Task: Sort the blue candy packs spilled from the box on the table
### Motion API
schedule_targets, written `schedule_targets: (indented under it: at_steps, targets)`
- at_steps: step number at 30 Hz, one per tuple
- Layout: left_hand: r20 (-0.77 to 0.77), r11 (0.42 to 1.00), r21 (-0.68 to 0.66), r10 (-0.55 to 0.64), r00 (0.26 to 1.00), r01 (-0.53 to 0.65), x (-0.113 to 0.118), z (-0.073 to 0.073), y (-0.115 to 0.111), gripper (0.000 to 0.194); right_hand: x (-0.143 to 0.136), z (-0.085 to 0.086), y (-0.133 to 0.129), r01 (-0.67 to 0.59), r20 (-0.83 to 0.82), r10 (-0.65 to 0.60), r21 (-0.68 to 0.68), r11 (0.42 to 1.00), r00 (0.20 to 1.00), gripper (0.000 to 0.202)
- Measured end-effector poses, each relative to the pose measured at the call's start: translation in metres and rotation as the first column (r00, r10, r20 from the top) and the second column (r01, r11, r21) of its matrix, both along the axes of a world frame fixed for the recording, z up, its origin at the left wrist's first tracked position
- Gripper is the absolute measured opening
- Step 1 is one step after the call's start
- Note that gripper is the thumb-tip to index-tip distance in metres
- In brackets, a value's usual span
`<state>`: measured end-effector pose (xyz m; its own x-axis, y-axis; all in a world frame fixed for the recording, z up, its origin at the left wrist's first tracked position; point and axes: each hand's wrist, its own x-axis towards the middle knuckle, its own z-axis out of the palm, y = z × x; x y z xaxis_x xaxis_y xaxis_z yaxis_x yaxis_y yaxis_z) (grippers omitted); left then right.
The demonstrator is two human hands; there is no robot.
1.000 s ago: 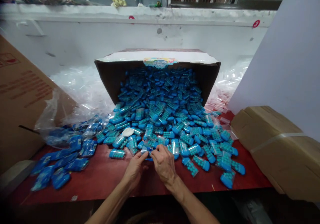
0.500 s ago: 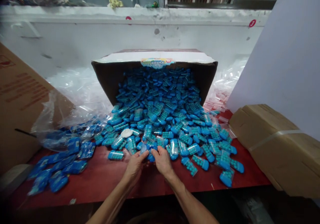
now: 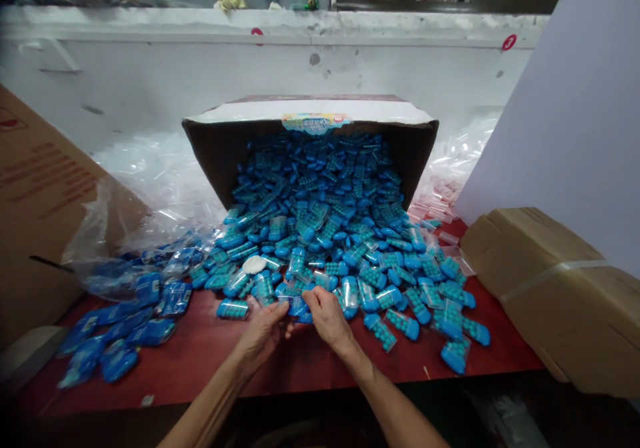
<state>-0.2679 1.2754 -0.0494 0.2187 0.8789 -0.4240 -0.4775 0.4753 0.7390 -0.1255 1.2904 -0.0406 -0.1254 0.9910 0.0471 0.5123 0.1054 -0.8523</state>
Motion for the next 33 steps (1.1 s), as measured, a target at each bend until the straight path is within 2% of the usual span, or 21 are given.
schedule_targets:
  at_steps: [2,4,5,7,10,12,14,16,17,19,20,22,24,25,26,27,29,31,33]
  targets:
    - [-0.012,0.998,-0.041,0.041,0.999,-0.042,-0.003,0.000,-0.001,0.025,0.005,0.005,0.006,0.074,0.248,-0.095,0.092,0.993,0.964,0.025]
    - [-0.012,0.994,-0.075,0.077,0.997,-0.078,-0.004,-0.001,-0.001,0.024,0.004,0.004,0.010,0.140,0.516,-0.214,0.180,0.974,0.829,0.027]
    - [-0.012,0.992,-0.087,0.089,0.996,-0.089,-0.004,-0.002,-0.002,0.023,0.002,0.002,0.012,0.139,0.613,-0.236,0.203,0.969,0.754,0.030]
    - [-0.016,0.988,-0.117,0.102,0.995,-0.103,-0.003,-0.002,-0.003,0.022,-0.004,-0.006,0.013,0.092,0.714,-0.227,0.224,0.970,0.662,0.033]
    - [-0.035,0.978,-0.170,0.115,0.993,-0.120,-0.002,-0.004,-0.003,0.021,-0.010,-0.014,0.013,0.060,0.726,-0.228,0.250,0.966,0.649,0.032]
    - [-0.037,0.971,-0.195,0.136,0.990,-0.140,-0.003,-0.005,-0.002,0.022,-0.006,-0.014,0.014,0.073,0.664,-0.224,0.247,0.966,0.713,0.032]
    - [-0.033,0.962,-0.221,0.160,0.987,-0.163,-0.004,-0.007,0.000,0.024,0.003,-0.011,0.017,0.075,0.507,-0.157,0.179,0.981,0.847,0.035]
    - [-0.030,0.956,-0.228,0.183,0.983,-0.185,-0.004,-0.010,0.002,0.025,0.015,-0.006,0.019,-0.011,0.227,0.008,0.009,1.000,0.974,0.035]
    - [-0.028,0.956,-0.219,0.192,0.981,-0.194,-0.004,-0.011,0.002,0.025,0.020,-0.003,0.019,-0.091,0.067,0.096,-0.073,0.993,0.993,0.035]
    - [-0.026,0.960,-0.184,0.209,0.978,-0.210,-0.003,-0.013,0.004,0.025,0.027,0.000,0.018,-0.211,-0.122,0.195,-0.140,0.967,0.973,0.036]
    - [-0.030,0.961,-0.167,0.218,0.976,-0.220,-0.002,-0.014,0.004,0.025,0.029,0.001,0.016,-0.211,-0.107,0.198,-0.122,0.970,0.974,0.039]
    - [-0.041,0.960,-0.157,0.228,0.973,-0.232,-0.001,-0.015,0.004,0.025,0.027,0.003,0.011,-0.127,0.108,0.130,-0.033,0.991,0.986,0.043]
    - [-0.050,0.957,-0.169,0.231,0.972,-0.236,-0.001,-0.015,0.004,0.025,0.021,0.005,0.006,-0.034,0.350,0.004,0.079,0.996,0.937,0.040]
    - [-0.047,0.958,-0.170,0.228,0.973,-0.232,-0.001,-0.014,0.003,0.026,0.017,0.007,0.004,0.002,0.397,-0.053,0.128,0.992,0.916,0.038]
    - [-0.039,0.960,-0.163,0.222,0.974,-0.226,-0.002,-0.014,0.003,0.027,0.013,0.009,0.003,0.030,0.375,-0.087,0.154,0.988,0.923,0.036]
    - [-0.031,0.964,-0.147,0.218,0.975,-0.221,-0.002,-0.013,0.002,0.028,0.010,0.011,0.002,0.049,0.288,-0.089,0.145,0.988,0.953,0.036]
    - [-0.014,0.970,-0.107,0.218,0.976,-0.218,-0.002,-0.011,0.002,0.029,0.003,0.016,0.003,0.023,-0.031,-0.024,-0.016,1.000,0.999,0.037]
    - [-0.005,0.974,-0.074,0.214,0.977,-0.214,0.000,-0.008,0.001,0.030,-0.001,0.020,0.004,-0.098,-0.364,-0.002,-0.255,0.962,0.931,0.039]
    - [0.008,0.979,-0.043,0.199,0.980,-0.199,0.003,-0.007,0.001,0.032,-0.004,0.021,0.004,-0.194,-0.551,-0.068,-0.403,0.894,0.832,0.044]
